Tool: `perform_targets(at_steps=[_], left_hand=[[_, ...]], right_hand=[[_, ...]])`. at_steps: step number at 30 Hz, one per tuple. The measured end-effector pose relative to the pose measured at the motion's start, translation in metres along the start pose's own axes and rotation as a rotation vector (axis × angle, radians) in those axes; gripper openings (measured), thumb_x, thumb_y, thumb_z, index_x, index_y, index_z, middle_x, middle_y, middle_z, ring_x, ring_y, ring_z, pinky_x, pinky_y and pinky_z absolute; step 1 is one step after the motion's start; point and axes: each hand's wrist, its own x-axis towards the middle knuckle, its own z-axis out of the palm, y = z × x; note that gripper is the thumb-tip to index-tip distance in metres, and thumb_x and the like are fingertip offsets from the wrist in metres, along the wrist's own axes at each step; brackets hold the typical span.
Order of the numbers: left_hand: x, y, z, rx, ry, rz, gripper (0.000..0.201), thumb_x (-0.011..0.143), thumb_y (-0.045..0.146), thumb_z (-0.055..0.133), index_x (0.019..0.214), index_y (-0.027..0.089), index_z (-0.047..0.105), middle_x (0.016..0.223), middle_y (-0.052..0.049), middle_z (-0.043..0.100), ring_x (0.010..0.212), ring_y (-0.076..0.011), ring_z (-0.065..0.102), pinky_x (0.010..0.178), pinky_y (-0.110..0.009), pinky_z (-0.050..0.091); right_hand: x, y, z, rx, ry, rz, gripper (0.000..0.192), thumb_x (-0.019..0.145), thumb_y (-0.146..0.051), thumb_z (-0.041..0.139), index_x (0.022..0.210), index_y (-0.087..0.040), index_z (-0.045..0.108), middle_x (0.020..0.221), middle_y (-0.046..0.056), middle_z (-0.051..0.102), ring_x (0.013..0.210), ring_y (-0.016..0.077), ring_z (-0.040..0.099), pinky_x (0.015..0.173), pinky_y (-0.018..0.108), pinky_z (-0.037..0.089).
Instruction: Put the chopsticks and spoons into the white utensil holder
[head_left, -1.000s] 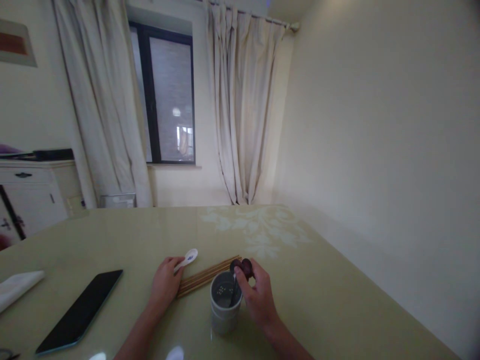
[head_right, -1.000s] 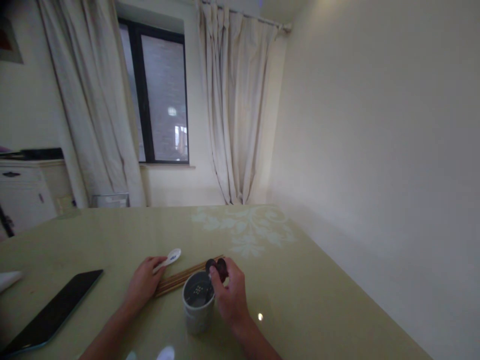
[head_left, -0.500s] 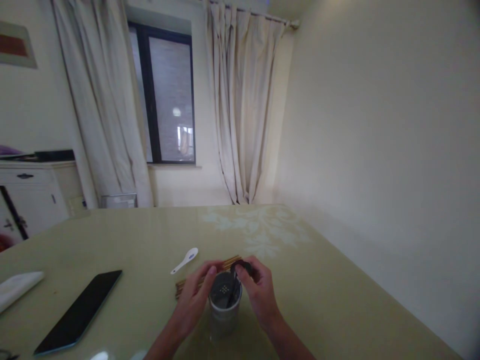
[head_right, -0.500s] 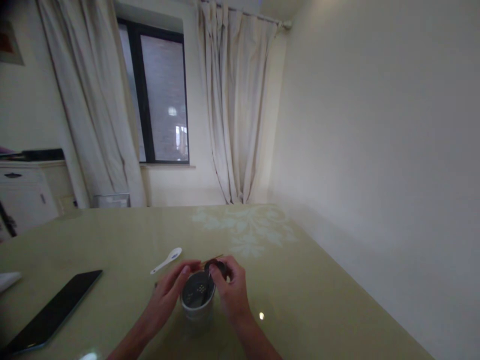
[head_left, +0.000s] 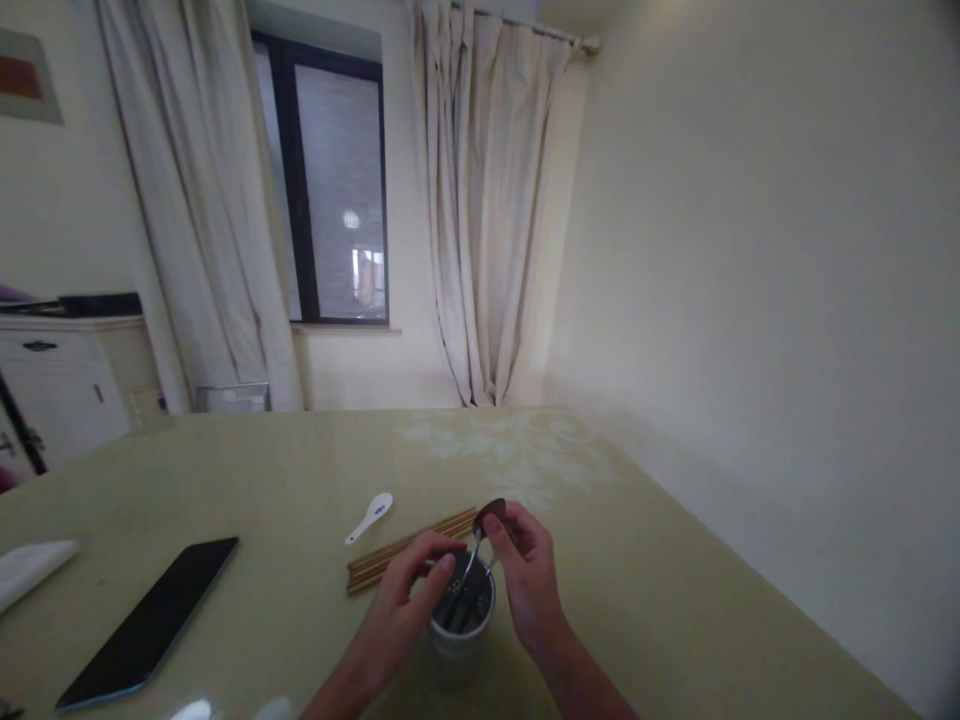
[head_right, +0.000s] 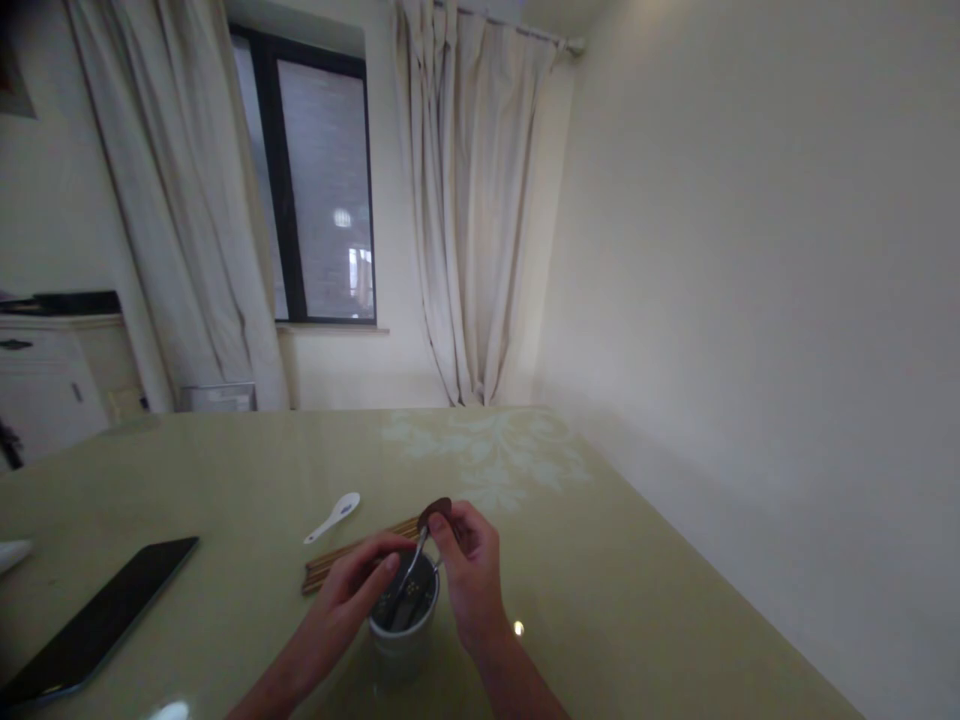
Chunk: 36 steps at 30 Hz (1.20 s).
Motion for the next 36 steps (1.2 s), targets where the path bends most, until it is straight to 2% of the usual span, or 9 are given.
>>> perform_targets(at_steps=[6, 11, 15, 19, 25, 30, 33, 36], left_hand=[[0.000, -0.002, -0.001, -0.015, -0.037, 0.030, 0.043, 0.097, 0.061, 0.060, 0.113, 0.026, 0.078, 0.121, -0.009, 0.077, 0.114, -0.0280, 0.070, 0.099, -0.038, 0.058], [0.000, -0.003, -0.001, -0.016, -0.014, 0.058, 0.041, 0.095, 0.060, 0.063, 0.111, 0.026, 0.079, 0.120, -0.009, 0.077, 0.114, -0.0288, 0.070, 0.100, -0.039, 0.057], [-0.002, -0.003, -0.002, -0.003, -0.002, 0.060, 0.040, 0.095, 0.059, 0.064, 0.114, 0.026, 0.078, 0.114, -0.008, 0.079, 0.108, -0.0278, 0.073, 0.096, -0.038, 0.058], [-0.004, -0.002, -0.002, 0.043, 0.051, 0.037, 0.044, 0.095, 0.063, 0.062, 0.115, 0.026, 0.078, 0.118, -0.008, 0.079, 0.108, -0.0281, 0.073, 0.098, -0.039, 0.059], [-0.005, 0.003, -0.003, 0.056, 0.106, 0.049, 0.045, 0.098, 0.063, 0.056, 0.111, 0.026, 0.079, 0.117, -0.007, 0.079, 0.112, -0.0279, 0.072, 0.097, -0.036, 0.060], [0.004, -0.005, -0.009, 0.137, 0.200, 0.092, 0.047, 0.103, 0.060, 0.048, 0.106, 0.024, 0.078, 0.102, -0.007, 0.079, 0.096, -0.0251, 0.074, 0.084, -0.033, 0.061], [0.011, -0.019, -0.019, 0.384, 0.278, 0.231, 0.043, 0.104, 0.056, 0.049, 0.101, 0.025, 0.078, 0.101, -0.007, 0.078, 0.095, -0.0246, 0.072, 0.085, -0.034, 0.059], [0.015, -0.034, -0.030, 0.717, 0.256, 0.442, 0.030, 0.104, 0.045, 0.054, 0.110, 0.030, 0.080, 0.109, -0.007, 0.079, 0.103, -0.0254, 0.071, 0.093, -0.037, 0.055]], right_hand=[[0.003, 0.006, -0.006, -0.004, 0.128, -0.030, 0.035, 0.084, -0.053, 0.083, 0.080, -0.019, 0.074, 0.070, 0.000, 0.065, 0.064, 0.0151, 0.056, 0.058, 0.025, 0.045], [0.012, 0.012, -0.012, 0.068, 0.282, -0.047, 0.037, 0.081, -0.055, 0.085, 0.086, -0.020, 0.073, 0.081, 0.002, 0.071, 0.076, 0.0177, 0.063, 0.072, 0.029, 0.052], [0.017, 0.015, -0.016, 0.227, 0.388, 0.048, 0.042, 0.070, -0.051, 0.092, 0.093, -0.022, 0.073, 0.092, 0.004, 0.076, 0.080, 0.0194, 0.068, 0.076, 0.032, 0.057], [0.020, 0.021, -0.020, 0.334, 0.433, 0.123, 0.046, 0.066, -0.047, 0.095, 0.097, -0.024, 0.072, 0.095, 0.004, 0.079, 0.083, 0.0204, 0.073, 0.077, 0.032, 0.059], [0.021, 0.046, -0.027, 0.086, 0.375, 0.186, 0.044, 0.069, -0.051, 0.091, 0.092, -0.022, 0.068, 0.087, 0.005, 0.080, 0.084, 0.0259, 0.079, 0.066, 0.030, 0.054], [0.021, 0.063, -0.025, 0.044, 0.266, 0.257, 0.048, 0.061, -0.053, 0.094, 0.084, -0.020, 0.067, 0.080, 0.006, 0.079, 0.077, 0.0285, 0.079, 0.057, 0.028, 0.050], [0.019, 0.068, -0.021, 0.030, 0.198, 0.304, 0.050, 0.060, -0.054, 0.095, 0.084, -0.020, 0.067, 0.080, 0.006, 0.079, 0.075, 0.0280, 0.079, 0.058, 0.028, 0.050], [0.015, 0.070, -0.016, 0.026, 0.145, 0.331, 0.054, 0.059, -0.057, 0.095, 0.085, -0.020, 0.067, 0.079, 0.005, 0.079, 0.073, 0.0279, 0.079, 0.059, 0.029, 0.052]])
